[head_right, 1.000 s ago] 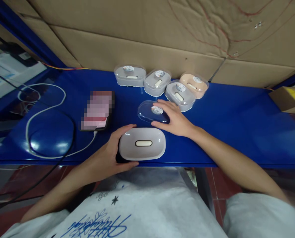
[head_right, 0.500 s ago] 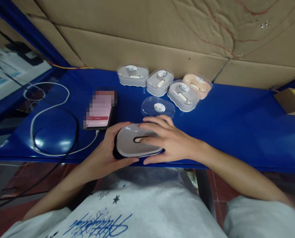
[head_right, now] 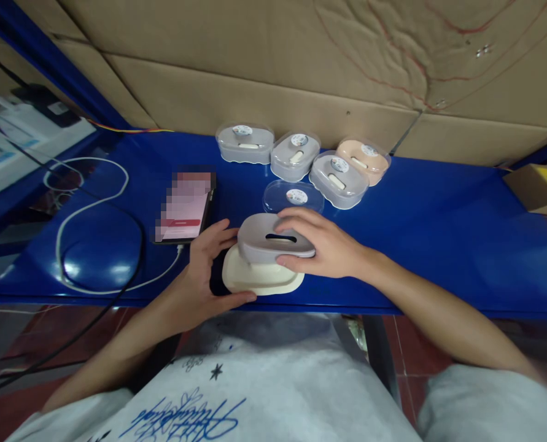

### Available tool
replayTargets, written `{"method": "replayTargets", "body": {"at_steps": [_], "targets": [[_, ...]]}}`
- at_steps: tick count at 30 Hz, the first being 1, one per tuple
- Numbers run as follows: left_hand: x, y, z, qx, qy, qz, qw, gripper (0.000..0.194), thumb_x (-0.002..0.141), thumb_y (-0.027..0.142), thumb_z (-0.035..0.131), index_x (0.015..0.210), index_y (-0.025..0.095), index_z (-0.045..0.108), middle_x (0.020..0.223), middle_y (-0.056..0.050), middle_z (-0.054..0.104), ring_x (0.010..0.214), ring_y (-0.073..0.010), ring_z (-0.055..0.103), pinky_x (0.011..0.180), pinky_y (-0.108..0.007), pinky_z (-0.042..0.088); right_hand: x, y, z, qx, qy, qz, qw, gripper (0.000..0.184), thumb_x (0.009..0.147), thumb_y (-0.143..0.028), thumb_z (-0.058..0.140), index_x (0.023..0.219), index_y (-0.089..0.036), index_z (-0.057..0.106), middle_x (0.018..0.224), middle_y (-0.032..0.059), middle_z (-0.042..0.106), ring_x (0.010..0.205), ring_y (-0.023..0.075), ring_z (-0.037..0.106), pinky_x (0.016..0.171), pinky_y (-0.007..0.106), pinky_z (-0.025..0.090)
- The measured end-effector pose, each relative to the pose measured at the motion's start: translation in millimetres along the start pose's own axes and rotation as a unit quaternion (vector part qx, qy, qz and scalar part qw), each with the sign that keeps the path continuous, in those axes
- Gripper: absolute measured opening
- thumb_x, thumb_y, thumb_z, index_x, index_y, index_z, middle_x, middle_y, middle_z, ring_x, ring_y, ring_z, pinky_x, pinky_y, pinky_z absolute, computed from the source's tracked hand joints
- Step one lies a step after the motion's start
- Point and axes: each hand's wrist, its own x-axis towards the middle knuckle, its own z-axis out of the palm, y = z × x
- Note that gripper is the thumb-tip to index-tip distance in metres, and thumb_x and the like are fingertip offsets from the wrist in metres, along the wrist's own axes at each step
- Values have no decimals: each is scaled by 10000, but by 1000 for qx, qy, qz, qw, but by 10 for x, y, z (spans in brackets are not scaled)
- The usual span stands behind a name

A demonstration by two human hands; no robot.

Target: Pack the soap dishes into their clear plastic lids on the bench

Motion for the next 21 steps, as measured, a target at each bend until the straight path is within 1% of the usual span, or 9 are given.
{"method": "replayTargets", "body": {"at_steps": [2,3,5,7,10,13,16,18,21], "targets": [[-14,19,-37,13,7,-3,1000,1116,794,412,921,1628,387,179,1602,-145,435,1422,-361,549,1180,-601,464,-6,20,10,-44,20,14,999,452,983,-514,709,1334,-241,626,1491,172,607,1413,321,592,1155,508,510],[-19,32,-71,23,-1,-8,1000,1058,795,406,918,1601,376,233,1582,-133,449,1415,-357,553,1175,-588,471,-6,26,20,-62,29,20,997,463,977,-523,716,1329,-234,634,1501,178,606,1417,331,588,1159,517,501],[-24,59,-160,39,-48,-13,998,959,791,405,918,1546,354,330,1531,-112,491,1416,-355,547,1181,-565,469,-1,30,44,-88,39,21,995,483,969,-542,722,1329,-229,644,1505,176,616,1422,346,583,1162,535,483],[-18,77,-249,33,-105,6,994,924,769,427,931,1518,333,397,1511,-111,516,1423,-366,535,1198,-558,450,12,30,73,-108,39,14,993,510,962,-564,725,1339,-228,647,1493,168,637,1420,354,581,1159,547,465],[-5,88,-323,26,-163,43,985,912,758,448,939,1521,340,451,1522,-112,537,1429,-380,519,1207,-568,434,31,23,119,-127,34,3,991,552,960,-585,724,1356,-207,647,1482,176,646,1422,357,572,1154,546,451],[-5,96,-326,13,-194,82,978,863,823,386,902,1546,381,431,1547,-111,515,1441,-351,510,1197,-556,448,37,17,150,-135,22,-3,991,568,971,-593,711,1378,-203,642,1528,181,609,1454,356,538,1169,552,428],[-11,104,-310,-20,-196,113,974,825,861,317,875,1552,391,430,1553,-122,497,1444,-325,514,1178,-529,475,28,-3,130,-142,7,-15,990,583,985,-607,683,1414,-214,633,1591,177,557,1509,366,471,1210,587,371],[-6,99,-307,-30,-181,123,975,834,851,292,885,1554,385,445,1542,-130,511,1434,-323,527,1167,-522,489,14,-46,89,-128,10,-41,991,542,1035,-581,616,1428,-207,628,1599,174,552,1536,353,440,1226,585,351],[13,65,-316,-48,-134,155,978,946,791,264,933,1582,395,430,1536,-129,542,1417,-324,551,1155,-513,506,-17,-176,39,-73,2,-107,992,527,1095,-563,502,1446,-185,610,1541,168,609,1488,288,512,1196,505,417]]}}
